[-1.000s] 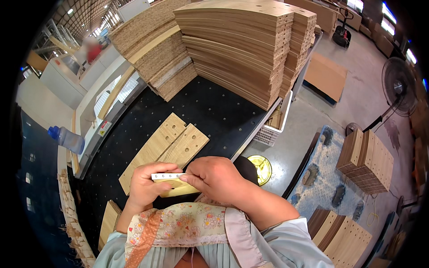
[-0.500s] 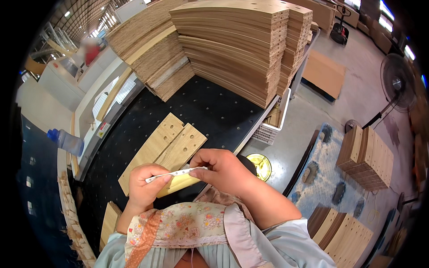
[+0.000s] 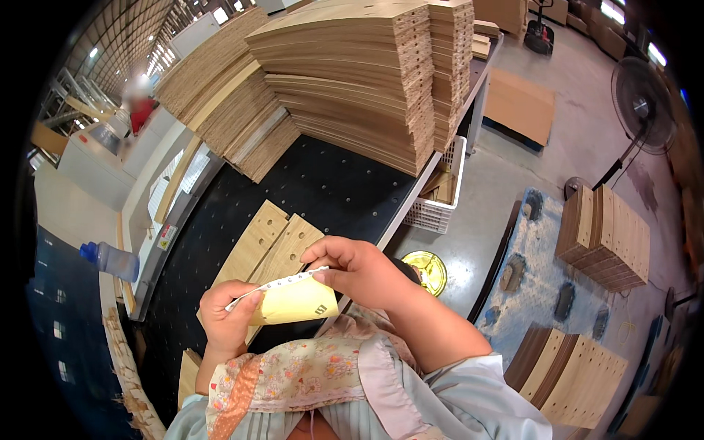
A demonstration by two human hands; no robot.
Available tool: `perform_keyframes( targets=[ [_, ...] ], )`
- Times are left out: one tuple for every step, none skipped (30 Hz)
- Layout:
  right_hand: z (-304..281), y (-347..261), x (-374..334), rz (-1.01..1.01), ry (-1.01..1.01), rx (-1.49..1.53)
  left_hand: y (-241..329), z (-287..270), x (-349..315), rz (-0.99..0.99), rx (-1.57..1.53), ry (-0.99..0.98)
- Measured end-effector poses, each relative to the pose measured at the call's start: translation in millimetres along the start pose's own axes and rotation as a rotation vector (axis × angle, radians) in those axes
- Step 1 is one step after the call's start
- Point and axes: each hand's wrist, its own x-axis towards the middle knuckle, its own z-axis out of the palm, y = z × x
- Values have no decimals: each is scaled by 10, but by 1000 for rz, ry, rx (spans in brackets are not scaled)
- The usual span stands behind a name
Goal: The person assembles wooden parts by inserting small white plastic pegs into pre-drilled holes on a stack of wooden boards. They handle the boards and pegs by hand, occasionally using a perforated template sheet to guide the placement of the pegs. The person also moves and stacks the wooden boards on the workbench.
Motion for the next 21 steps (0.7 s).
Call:
perform_keyframes(
  targets=[
    [-54,12,6,-13,-16,22,-7,1,12,13,8,10],
    [-118,32,8,-28,-31,43,-22,3,22,27,16,19],
    [-163,56,11,-40,-50,67,-26,9,24,38,28,30],
    [-184,76,9,-63,-50,84,-14,26,36,38,21,30],
    [-190,97,8,-87,-51,101,0,44,51,39,14,29],
    [-192,110,9,-110,-51,116,8,60,66,41,7,30],
    [-188,97,0,-102,-25,110,18,74,79,54,27,24],
    [-177,67,-14,-94,0,105,31,88,91,67,47,18],
    [-178,35,-28,-83,26,97,46,106,110,79,64,14],
    [-193,12,-32,-130,42,6,66,127,136,92,78,2],
    [-213,-10,-31,-177,58,-86,89,147,164,105,91,-10],
    [-228,-34,-33,-219,72,-177,108,165,177,115,105,-18],
    [-255,-97,-35,-336,74,-382,125,193,193,137,125,-20],
    [-292,-189,-33,-450,75,-588,141,228,210,159,144,-23],
    [-325,-279,-49,-570,80,-798,177,264,232,189,164,-26],
    [-323,-324,-49,-638,114,-890,206,281,249,218,201,-43],
    [-326,-341,-56,-649,116,-924,234,292,267,247,239,-60],
    [-334,-349,-45,-657,118,-962,242,304,300,276,271,-76],
    [-343,-352,-37,-665,121,-1000,253,324,326,271,269,-75],
    [-362,-324,-23,-659,127,-1055,264,347,345,266,267,-74],
    [-380,-327,-20,-680,136,-1058,278,368,366,262,266,-71]
  ],
)
